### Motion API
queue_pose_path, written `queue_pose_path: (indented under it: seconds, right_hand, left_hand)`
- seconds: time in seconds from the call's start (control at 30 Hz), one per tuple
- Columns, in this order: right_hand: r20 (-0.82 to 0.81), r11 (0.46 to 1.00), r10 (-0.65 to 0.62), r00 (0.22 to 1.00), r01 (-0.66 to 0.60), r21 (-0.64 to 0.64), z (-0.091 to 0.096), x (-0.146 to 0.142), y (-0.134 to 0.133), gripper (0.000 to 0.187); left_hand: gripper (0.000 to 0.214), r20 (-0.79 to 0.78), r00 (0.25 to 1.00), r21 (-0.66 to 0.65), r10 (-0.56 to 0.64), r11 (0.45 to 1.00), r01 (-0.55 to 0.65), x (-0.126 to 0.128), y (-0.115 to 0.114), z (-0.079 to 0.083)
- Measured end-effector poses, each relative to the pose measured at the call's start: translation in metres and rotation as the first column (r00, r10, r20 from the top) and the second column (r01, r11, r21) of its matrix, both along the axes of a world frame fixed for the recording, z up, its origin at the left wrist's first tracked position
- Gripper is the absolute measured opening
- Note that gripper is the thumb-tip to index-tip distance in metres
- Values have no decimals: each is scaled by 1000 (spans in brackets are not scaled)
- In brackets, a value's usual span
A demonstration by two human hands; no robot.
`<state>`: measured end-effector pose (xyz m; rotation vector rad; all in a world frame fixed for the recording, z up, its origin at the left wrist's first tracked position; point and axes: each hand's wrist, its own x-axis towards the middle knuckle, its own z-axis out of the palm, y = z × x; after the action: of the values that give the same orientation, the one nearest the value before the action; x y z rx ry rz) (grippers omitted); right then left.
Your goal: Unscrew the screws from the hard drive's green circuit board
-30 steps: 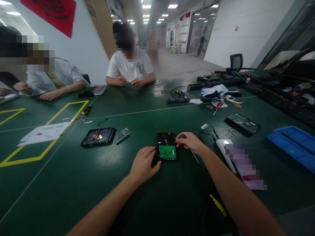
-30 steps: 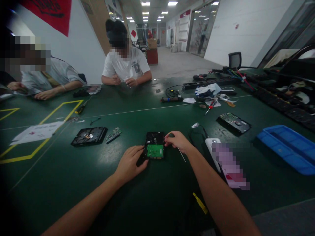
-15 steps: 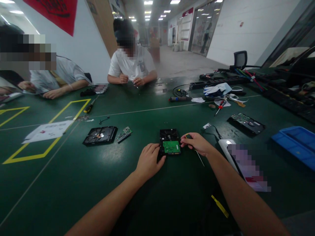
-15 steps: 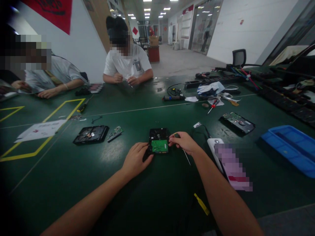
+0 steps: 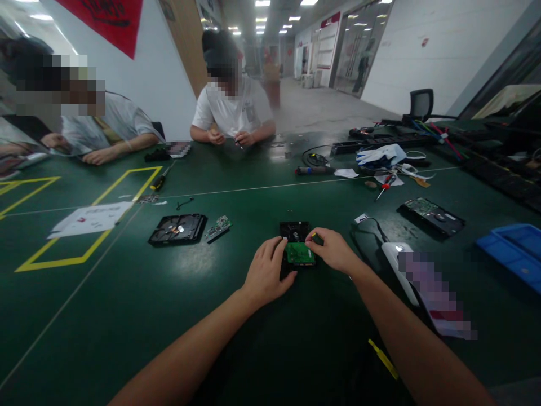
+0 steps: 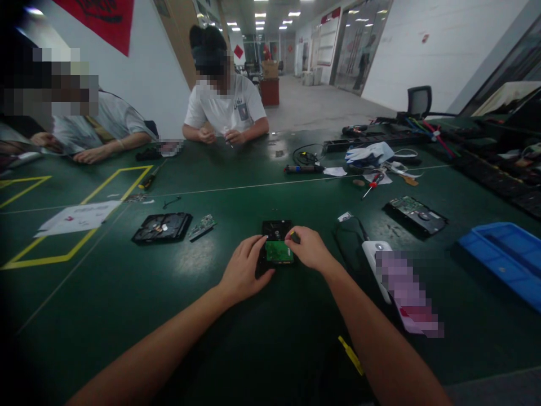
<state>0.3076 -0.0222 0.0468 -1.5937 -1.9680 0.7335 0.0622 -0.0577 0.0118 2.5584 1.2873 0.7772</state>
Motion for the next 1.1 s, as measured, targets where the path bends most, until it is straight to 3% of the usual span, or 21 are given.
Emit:
queue_pose_path:
  seconds: [0.37,0.67,0.9,1.1]
  right_hand:
    - [129,999,-17,992,11,45,-3,-17,4,4]
    - [151,998,0,989,-8,58,-3,-22,3,4]
    - [152,993,-82,985,68,96,-3,-5,4,7]
    - [165,995,-26,986,10,98,-4,-13,-2,8]
  left_hand:
    - [78,-63,994,6,-92,996,92,-1,2,0]
    - [75,-79,994,-1,-74,997,74,0,2,-1]
    - [73,-80,995,1,-66,998,66,-1,2,-2]
    - [75,-68,996,-6,-66,998,66,0,2,-2]
